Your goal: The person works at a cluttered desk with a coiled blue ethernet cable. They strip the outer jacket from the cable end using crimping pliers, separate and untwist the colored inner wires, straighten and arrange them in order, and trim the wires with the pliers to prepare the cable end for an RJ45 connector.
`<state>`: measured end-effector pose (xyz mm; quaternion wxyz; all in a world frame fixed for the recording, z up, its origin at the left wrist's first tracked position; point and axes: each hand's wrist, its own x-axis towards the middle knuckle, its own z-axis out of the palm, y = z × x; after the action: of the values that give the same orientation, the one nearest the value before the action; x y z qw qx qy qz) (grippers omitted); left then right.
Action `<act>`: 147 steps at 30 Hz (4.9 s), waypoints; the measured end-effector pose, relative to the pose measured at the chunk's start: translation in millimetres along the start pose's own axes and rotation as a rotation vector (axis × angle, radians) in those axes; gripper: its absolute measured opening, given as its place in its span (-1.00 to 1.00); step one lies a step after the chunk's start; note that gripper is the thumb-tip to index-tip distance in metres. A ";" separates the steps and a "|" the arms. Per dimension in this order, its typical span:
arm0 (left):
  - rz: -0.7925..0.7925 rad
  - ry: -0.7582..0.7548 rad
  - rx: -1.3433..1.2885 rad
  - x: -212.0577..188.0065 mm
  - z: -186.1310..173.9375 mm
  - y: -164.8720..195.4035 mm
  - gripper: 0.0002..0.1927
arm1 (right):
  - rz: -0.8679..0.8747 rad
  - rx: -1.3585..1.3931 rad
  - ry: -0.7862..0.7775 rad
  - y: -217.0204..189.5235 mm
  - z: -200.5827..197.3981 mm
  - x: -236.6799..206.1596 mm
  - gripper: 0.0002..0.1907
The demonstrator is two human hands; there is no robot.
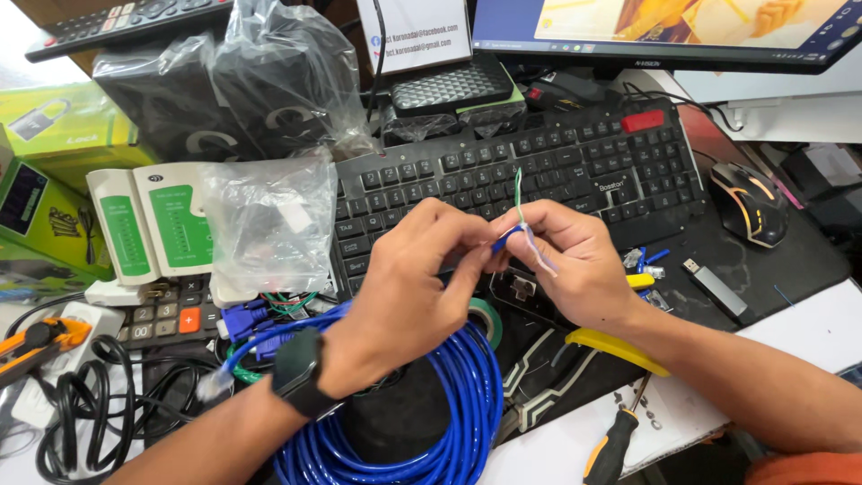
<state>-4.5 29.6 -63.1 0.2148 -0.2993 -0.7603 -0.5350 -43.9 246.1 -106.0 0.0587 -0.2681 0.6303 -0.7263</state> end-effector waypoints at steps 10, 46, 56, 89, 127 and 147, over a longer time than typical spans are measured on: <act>-0.018 -0.237 0.112 7.8 -13.3 9.9 -0.82 | 0.019 -0.197 0.029 -8.2 -0.5 -4.7 -0.80; 0.129 -0.072 0.142 14.0 -19.4 8.4 -0.93 | -0.145 -0.517 -0.048 -20.5 4.4 -6.2 -0.83; -0.818 -0.290 -0.950 16.0 -14.3 -24.7 -0.81 | -0.155 -0.510 -0.100 -22.0 4.3 -7.3 -0.86; 0.782 -0.255 0.702 10.0 -27.4 12.5 -0.66 | -0.009 -0.282 0.089 3.1 -4.5 -15.5 -0.89; -0.513 -0.407 0.127 29.4 -19.6 15.5 -0.75 | -0.276 -0.609 -0.112 -29.5 2.6 -9.8 -0.77; -0.223 -0.149 0.081 19.0 -10.0 20.0 -0.84 | 0.091 0.028 -0.162 -29.5 -26.0 -4.4 -0.87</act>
<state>-4.6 29.5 -33.7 0.1089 -0.2427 -0.8237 -0.5007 -44.8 276.8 -81.0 0.1461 -0.2965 0.6246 -0.7075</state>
